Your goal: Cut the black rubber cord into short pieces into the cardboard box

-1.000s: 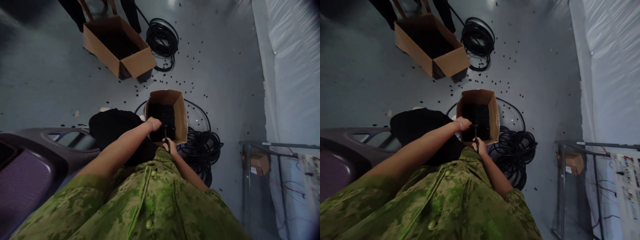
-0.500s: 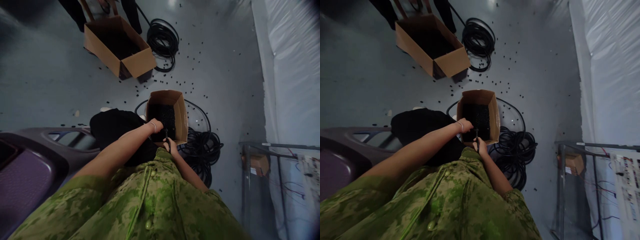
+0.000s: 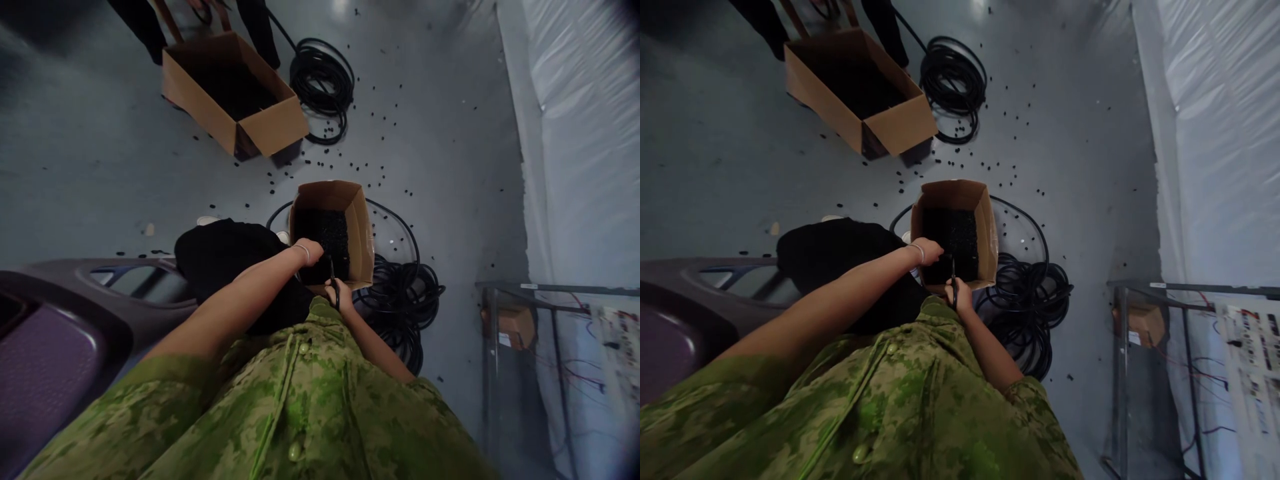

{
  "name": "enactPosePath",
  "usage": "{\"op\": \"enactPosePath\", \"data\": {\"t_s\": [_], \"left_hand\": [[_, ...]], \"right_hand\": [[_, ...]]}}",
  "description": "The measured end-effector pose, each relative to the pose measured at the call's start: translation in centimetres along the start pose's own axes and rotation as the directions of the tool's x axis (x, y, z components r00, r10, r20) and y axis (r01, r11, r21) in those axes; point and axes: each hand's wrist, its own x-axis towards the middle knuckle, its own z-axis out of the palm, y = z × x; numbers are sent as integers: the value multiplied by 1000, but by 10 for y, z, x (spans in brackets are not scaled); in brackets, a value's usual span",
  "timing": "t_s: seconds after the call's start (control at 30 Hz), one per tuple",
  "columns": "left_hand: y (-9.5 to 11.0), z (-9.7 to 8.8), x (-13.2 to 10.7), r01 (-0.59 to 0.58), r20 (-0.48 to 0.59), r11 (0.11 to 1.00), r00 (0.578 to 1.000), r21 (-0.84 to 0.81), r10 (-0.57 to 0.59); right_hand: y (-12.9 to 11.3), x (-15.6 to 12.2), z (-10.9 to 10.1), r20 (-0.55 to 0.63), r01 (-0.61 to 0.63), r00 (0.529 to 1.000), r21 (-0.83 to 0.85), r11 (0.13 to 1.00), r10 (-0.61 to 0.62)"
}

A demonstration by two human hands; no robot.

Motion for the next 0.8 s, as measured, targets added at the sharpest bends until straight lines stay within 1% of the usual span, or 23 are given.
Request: {"op": "enactPosePath", "data": {"t_s": [0.1,0.27,0.43,0.57,0.8], "left_hand": [[2,-5,-5,32,-30,999,999,-24,-32],[5,-11,-11,58,-43,997,997,-58,-60],[7,-12,-13,59,-13,998,998,-27,-60],[8,-13,-13,45,-12,999,999,-20,-45],[8,-10,-11,30,-13,999,999,-18,-30]], "right_hand": [[-1,-3,-2,26,0,1000,33,999,0],[-1,-4,-2,34,-11,999,7,1000,10],[-2,-3,0,11,-11,1000,-13,1000,11],[-3,-3,0,11,-6,1000,-31,999,7],[-5,-3,-2,20,3,1000,-7,1000,-3]]}}
